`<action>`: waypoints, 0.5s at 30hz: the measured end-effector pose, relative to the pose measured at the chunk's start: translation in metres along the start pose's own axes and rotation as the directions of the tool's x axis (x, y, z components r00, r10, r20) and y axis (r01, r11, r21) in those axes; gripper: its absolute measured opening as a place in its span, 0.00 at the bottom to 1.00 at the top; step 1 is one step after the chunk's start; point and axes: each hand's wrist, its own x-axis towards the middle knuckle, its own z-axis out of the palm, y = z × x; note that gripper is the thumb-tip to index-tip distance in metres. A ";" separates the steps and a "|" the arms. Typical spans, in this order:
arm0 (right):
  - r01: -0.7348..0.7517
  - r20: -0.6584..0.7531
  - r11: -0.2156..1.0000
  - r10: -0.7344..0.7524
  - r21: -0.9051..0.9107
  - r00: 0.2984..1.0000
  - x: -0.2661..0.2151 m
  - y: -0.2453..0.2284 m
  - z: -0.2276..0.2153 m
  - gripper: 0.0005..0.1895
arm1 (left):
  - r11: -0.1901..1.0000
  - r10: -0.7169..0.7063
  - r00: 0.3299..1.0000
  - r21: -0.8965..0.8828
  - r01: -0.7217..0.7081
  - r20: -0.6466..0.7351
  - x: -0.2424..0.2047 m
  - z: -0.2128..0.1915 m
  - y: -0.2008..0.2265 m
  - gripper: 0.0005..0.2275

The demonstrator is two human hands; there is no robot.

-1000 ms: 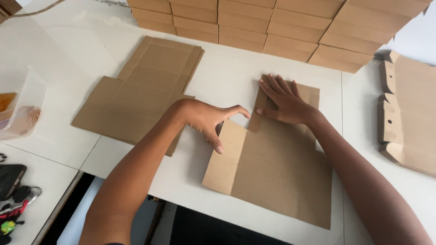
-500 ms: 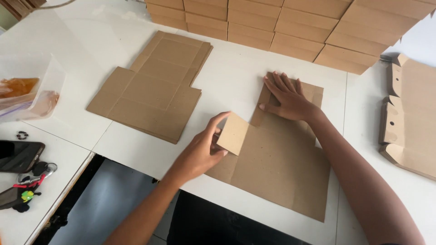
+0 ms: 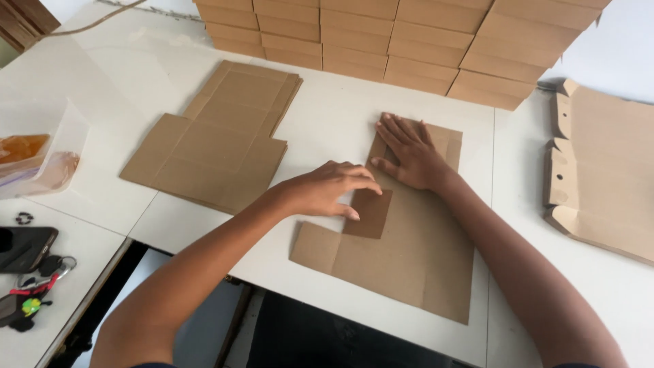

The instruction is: Folding flat cardboard templates into small boxes and stacking them.

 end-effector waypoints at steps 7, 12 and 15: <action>0.013 -0.010 0.998 -0.012 0.063 1.000 0.002 0.005 -0.006 0.44 | 0.993 0.054 0.998 0.107 -0.053 -0.013 0.045 0.017 -0.050 0.37; 0.065 -0.062 0.937 -0.047 0.343 0.997 -0.001 0.003 -0.017 0.38 | 0.994 0.040 0.995 0.102 -0.031 -0.090 0.038 0.021 -0.040 0.41; -0.021 -0.014 0.873 0.032 0.487 0.999 0.001 0.001 -0.025 0.35 | 0.975 -0.006 0.996 0.222 0.026 -0.092 0.042 0.039 -0.047 0.38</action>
